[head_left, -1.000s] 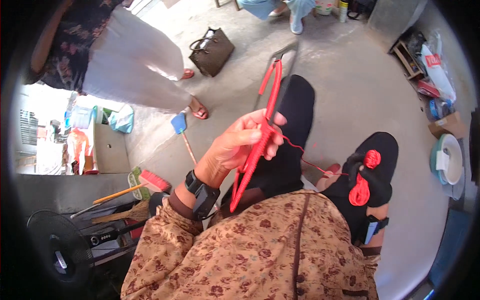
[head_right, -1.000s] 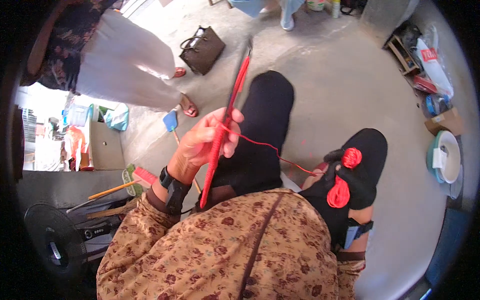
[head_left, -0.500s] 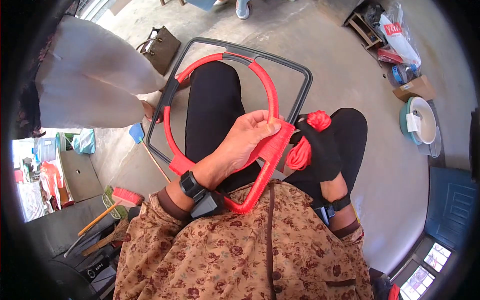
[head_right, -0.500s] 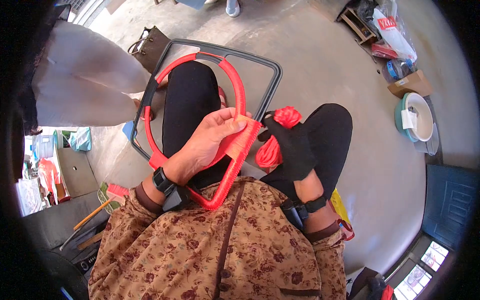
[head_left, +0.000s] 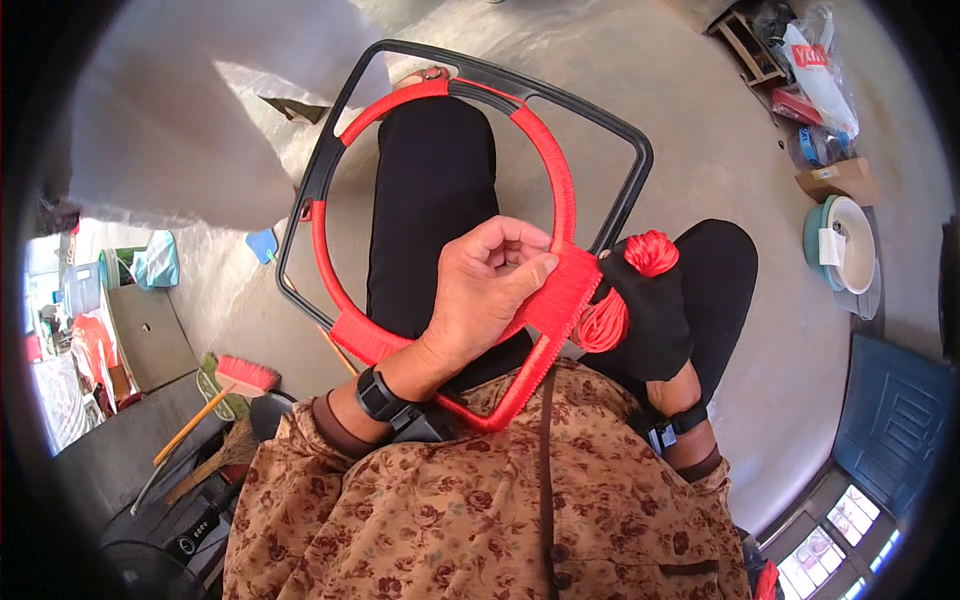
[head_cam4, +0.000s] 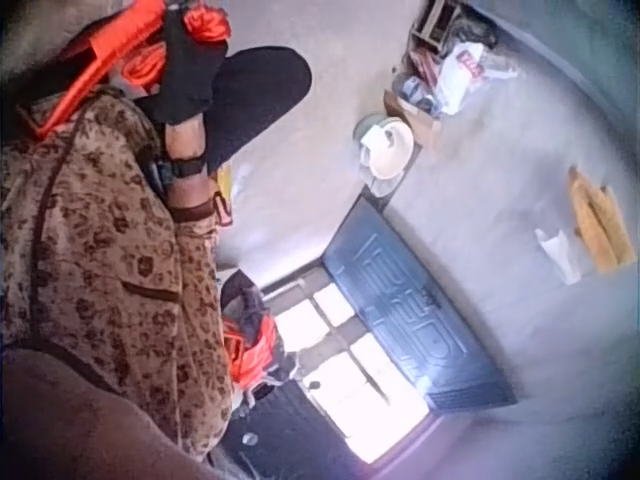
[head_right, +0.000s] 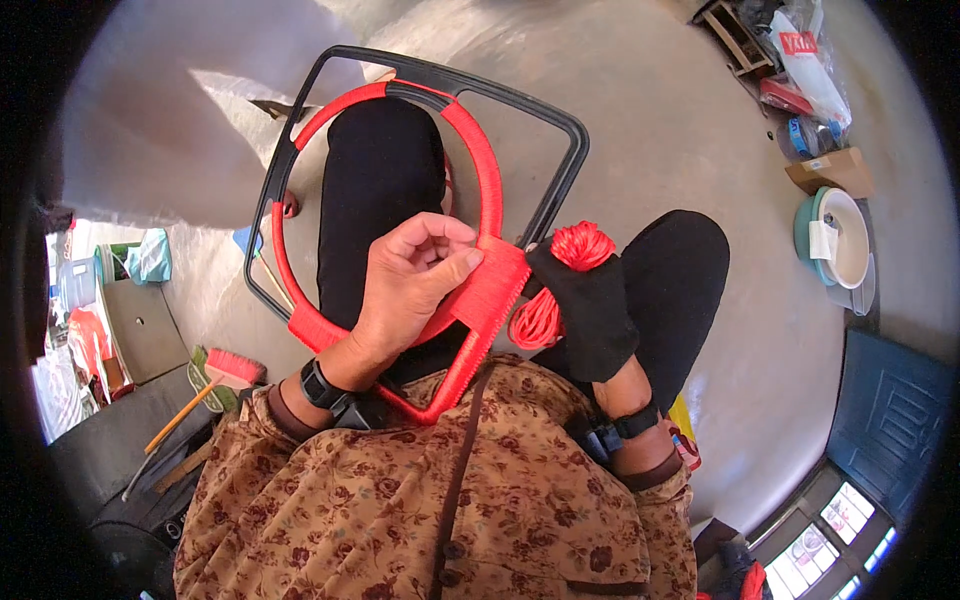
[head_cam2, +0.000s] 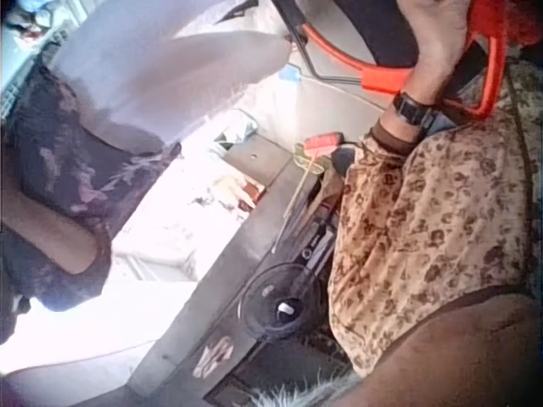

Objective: The recorder is wrapping a red cord around a circular red and black frame, likely for furniture manufacturing.

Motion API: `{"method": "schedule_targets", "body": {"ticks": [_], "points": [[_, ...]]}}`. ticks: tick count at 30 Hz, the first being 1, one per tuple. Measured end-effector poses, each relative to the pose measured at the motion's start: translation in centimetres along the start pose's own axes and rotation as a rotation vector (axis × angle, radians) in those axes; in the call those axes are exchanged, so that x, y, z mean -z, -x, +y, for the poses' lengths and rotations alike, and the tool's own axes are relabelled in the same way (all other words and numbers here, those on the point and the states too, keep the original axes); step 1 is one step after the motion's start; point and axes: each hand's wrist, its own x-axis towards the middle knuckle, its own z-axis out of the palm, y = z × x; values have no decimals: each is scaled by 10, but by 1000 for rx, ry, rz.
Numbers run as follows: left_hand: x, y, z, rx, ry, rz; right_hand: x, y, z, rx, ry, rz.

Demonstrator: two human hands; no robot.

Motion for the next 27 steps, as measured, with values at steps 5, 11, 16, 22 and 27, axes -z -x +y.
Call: {"method": "schedule_targets", "body": {"ticks": [5,11,16,22,27], "points": [[2,-5,-2,-21,-34,21,0,-6,0,9,40,-13],[2,-10,0,-29,-149,13,-3,-9,3,43,47,18],[1,-15,-2,-75,-231,-6,4,-15,9,143,199,-22],[3,-15,-4,-72,-331,-21,1,-12,-4,54,315,-89],[3,-14,-7,-87,-327,-5,-2,-8,-9,31,253,-74]]}}
